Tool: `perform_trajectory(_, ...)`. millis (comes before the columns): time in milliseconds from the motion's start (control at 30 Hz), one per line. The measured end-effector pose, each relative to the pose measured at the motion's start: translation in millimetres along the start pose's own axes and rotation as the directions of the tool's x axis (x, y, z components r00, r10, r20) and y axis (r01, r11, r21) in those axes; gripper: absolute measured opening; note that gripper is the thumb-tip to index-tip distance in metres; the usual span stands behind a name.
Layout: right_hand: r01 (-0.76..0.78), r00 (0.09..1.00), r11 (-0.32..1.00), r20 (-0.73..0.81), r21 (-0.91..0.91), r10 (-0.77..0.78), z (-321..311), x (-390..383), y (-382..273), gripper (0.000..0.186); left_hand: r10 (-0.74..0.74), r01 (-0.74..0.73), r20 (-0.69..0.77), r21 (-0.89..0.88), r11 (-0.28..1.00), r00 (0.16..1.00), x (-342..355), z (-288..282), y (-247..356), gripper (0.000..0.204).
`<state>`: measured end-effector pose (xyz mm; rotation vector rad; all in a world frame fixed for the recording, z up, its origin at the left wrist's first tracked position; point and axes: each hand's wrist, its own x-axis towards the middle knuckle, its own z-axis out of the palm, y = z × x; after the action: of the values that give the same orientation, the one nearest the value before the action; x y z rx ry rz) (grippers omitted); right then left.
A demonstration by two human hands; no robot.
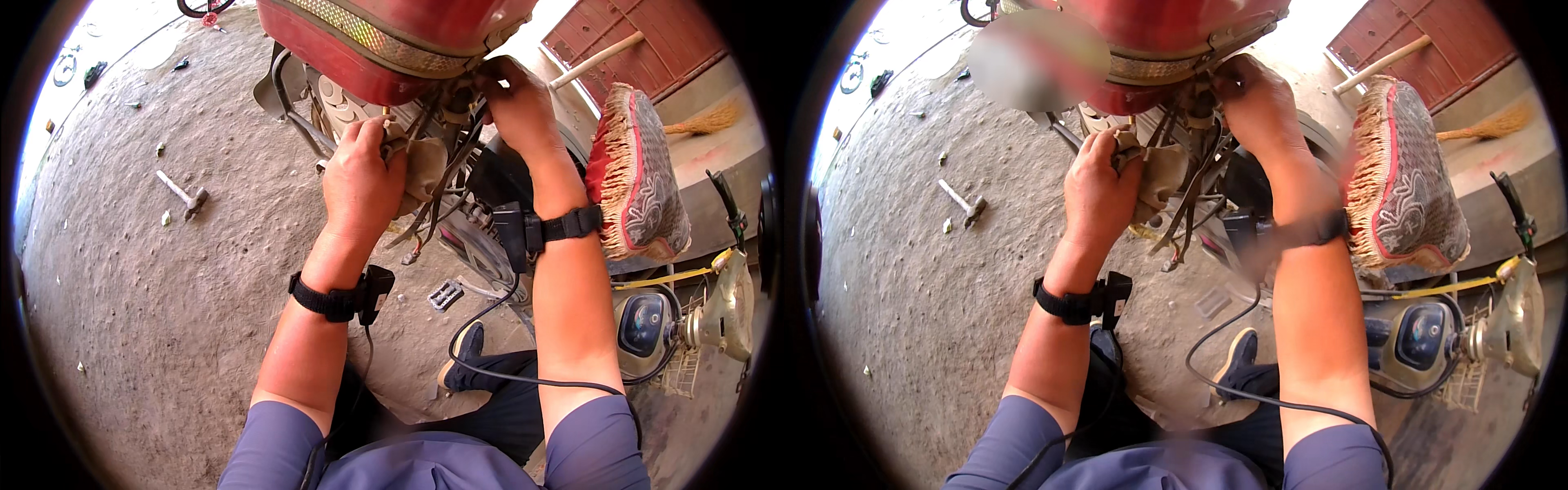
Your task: The person kneels beside a red motorcycle and uses a cloth to wipe and adjust components near the engine and seat area. They handle wires and small parts, occasionally reaching under the seat and around the frame.
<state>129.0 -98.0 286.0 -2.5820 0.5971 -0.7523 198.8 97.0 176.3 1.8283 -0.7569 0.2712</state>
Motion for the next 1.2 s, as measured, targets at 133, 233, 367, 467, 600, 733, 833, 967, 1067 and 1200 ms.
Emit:
perform_trajectory(133, 0.057, 0.997, 0.998, -0.048, -0.004, -0.057, -1.7, -6.2, 5.5, 0.024, -0.011, 0.011, -0.004, -0.017, 1.0, 1.0, 0.3, 0.4, 2.1, 0.035)
perform_trajectory(233, 0.104, 0.989, 0.982, -0.084, -0.155, -0.118, 1.4, -13.2, 9.6, 0.024, -0.052, 0.052, 0.012, -0.023, 0.998, 0.999, -0.6, -1.7, 3.5, 0.031)
perform_trajectory(367, 0.242, 0.961, 0.948, -0.084, -0.208, -0.264, 5.1, -10.3, 9.7, 0.025, -0.062, 0.062, 0.028, -0.016, 0.998, 0.998, -1.7, -5.9, -0.8, 0.03)
perform_trajectory(467, 0.132, 0.99, 0.99, -0.064, 0.041, -0.129, 6.0, -2.7, 26.2, 0.025, -0.068, 0.068, 0.034, -0.007, 0.998, 0.997, -1.2, -6.9, -0.8, 0.029)
perform_trajectory(600, -0.301, 0.951, 0.628, 0.178, 0.717, 0.251, 2.4, -2.9, 31.6, 0.02, -0.082, 0.081, 0.044, 0.009, 0.997, 0.996, -2.8, -7.6, -3.8, 0.027)
perform_trajectory(733, -0.398, 0.91, 0.472, 0.272, 0.787, 0.314, -9.6, -6.7, 9.7, 0.02, -0.036, 0.037, 0.042, -0.012, 0.999, 0.998, -1.6, -9.5, -5.7, 0.033)
perform_trajectory(833, -0.218, 0.975, 0.854, 0.152, 0.473, 0.164, -1.3, -0.9, 13.3, 0.023, -0.014, 0.015, 0.029, -0.02, 1.0, 0.999, -4.0, -7.9, -9.7, 0.033)
perform_trajectory(967, 0.101, 0.994, 0.993, 0.024, 0.059, -0.102, -2.5, 2.7, 16.5, 0.033, -0.029, 0.03, 0.04, -0.036, 0.999, 0.999, -3.8, -6.1, -7.7, 0.033)
perform_trajectory(1067, -0.342, 0.937, 0.83, 0.221, 0.441, 0.269, -14.8, -12.0, 8.6, 0.032, -0.024, 0.026, 0.03, -0.043, 0.999, 0.999, -4.5, -8.1, -8.5, 0.032)
perform_trajectory(1200, -0.453, 0.889, 0.547, 0.311, 0.704, 0.336, -12.3, -16.9, 20.3, 0.034, -0.027, 0.028, 0.023, -0.048, 0.998, 0.999, -4.6, -10.2, -7.5, 0.031)
